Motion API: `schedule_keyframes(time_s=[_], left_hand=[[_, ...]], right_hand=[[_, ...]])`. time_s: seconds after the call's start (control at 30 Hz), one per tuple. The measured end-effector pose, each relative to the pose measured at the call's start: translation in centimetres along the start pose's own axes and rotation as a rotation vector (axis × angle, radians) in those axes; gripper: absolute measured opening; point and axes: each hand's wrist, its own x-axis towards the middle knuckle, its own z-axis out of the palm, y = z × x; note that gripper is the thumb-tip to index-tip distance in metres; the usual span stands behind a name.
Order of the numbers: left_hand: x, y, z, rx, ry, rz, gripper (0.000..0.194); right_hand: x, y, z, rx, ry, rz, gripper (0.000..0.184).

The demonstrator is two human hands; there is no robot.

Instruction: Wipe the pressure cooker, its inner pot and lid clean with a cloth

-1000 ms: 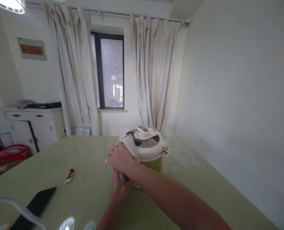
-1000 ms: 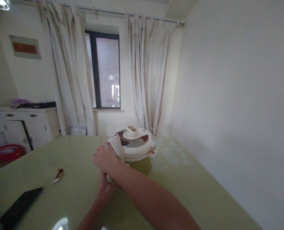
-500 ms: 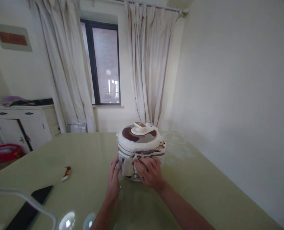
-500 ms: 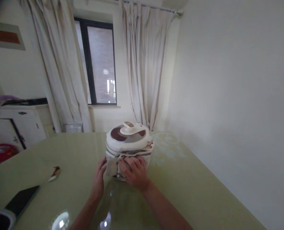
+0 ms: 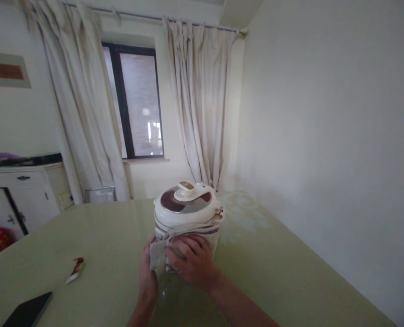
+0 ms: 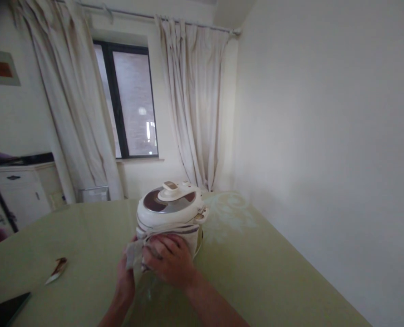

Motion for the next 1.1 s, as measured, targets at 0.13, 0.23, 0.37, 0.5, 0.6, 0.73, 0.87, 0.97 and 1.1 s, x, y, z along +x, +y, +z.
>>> schedule_keyframes(time_s=[0.13,0.23,0.37,0.5,0.6,0.73,0.87,0.97,1.1], left_hand=[[-0.5,2.5,0.2,0.066,0.015,0.087,0.067],[0.5,6.3,1.7,0.207,0.092,0.338,0.058],[3.1,13.1,5.3,0.407,-0.007,0.672,0.045],[2.9,17.6,8.5,0.487,-0.240,0.822,0.036],[0.0,18.5,10.1,0.382,-0.569,0.768,0.040],[-2.2,18.5,11.1,0.117,-0.651,0.482,0.084],[0.4,19.0,9.7,-0.021,-0.385,0.207,0.079],[2.9,18.9,6.8,0.003,-0.147,0.158,0.071],[3.6,15.9,2.9,0.143,0.044,0.140,0.068]], right_hand=[[-6.4,1.5,-0.2,0.027,0.120,0.063,0.028],[-9.4,2.9,-0.8,0.043,0.129,0.360,0.034],[-10.4,3.2,-2.4,0.203,0.015,0.726,0.035],[-6.5,2.8,-5.5,0.468,-0.041,0.832,0.026],[-0.5,2.8,-7.6,0.602,0.109,0.978,0.031],[7.9,4.6,-7.9,0.824,0.218,1.037,0.040],[13.8,8.8,-6.0,0.955,-0.127,0.917,0.072],[17.2,11.8,-4.1,0.621,-0.339,0.842,0.066],[20.4,13.1,-0.9,0.129,-0.770,0.749,0.080]])
